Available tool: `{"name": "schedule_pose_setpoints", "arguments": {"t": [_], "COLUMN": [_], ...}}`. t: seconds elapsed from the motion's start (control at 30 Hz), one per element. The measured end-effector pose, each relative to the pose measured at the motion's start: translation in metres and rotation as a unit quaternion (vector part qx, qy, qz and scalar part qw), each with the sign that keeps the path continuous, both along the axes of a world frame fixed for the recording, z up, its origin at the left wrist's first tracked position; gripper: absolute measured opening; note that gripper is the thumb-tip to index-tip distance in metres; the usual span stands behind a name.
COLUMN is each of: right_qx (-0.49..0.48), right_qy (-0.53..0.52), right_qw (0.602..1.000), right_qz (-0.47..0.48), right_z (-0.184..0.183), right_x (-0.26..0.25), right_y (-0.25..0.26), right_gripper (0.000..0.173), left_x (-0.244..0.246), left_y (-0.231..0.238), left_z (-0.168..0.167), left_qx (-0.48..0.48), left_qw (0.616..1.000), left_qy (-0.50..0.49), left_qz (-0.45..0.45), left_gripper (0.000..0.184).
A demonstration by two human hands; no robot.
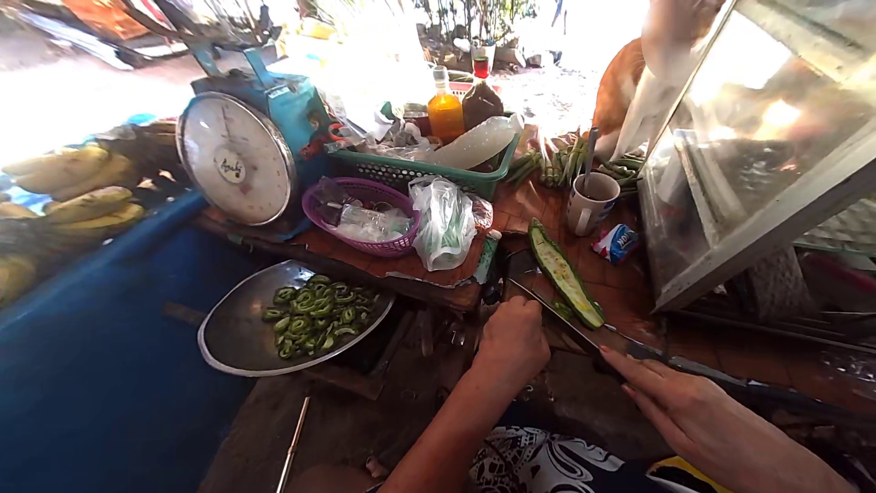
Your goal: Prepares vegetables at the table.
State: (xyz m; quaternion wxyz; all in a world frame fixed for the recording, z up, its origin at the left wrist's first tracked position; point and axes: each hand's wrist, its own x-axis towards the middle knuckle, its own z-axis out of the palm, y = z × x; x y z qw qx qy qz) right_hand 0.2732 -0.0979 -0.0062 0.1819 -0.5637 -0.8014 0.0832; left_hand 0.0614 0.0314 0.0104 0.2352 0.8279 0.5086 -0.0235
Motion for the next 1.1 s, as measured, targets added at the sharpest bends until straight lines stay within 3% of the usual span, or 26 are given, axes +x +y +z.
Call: {"name": "schedule_pose_setpoints", "arguments": {"t": [0.27, 0.43, 0.67, 1.0, 1.1], "right_qx": [0.006, -0.081, -0.11, -0.066, -0.093], "right_qy": [0.014, 0.031, 0.021, 0.044, 0.034], "right_qw": [1.0, 0.996, 0.994, 0.997, 0.995], "right_qz": [-0.009, 0.0, -0.001, 0.015, 0.005], "right_z": [0.0, 0.016, 0.023, -0.007, -0.007], "right_x": [0.001, -0.003, -0.005, 0.0, -0.006], "right_y": [0.003, -0.001, -0.003, 0.005, 0.012], "right_gripper": [0.046, 0.044, 0.045, 0.048, 0.049], "left_x": [-0.002, -0.005, -0.004, -0.001, 0.0], "left_y": [0.002, 0.003, 0.003, 0.0, -0.001], "left_z": [0.001, 0.002, 0.003, 0.001, -0.001], "left_qx": [-0.026, -0.037, -0.039, -0.021, -0.014], "left_qw": [0.999, 0.999, 0.999, 1.0, 1.0], "left_qy": [-0.017, -0.024, -0.015, -0.005, -0.004], "left_qz": [0.006, 0.004, 0.002, -0.005, 0.0], "left_gripper": [0.029, 0.03, 0.031, 0.03, 0.031]}}
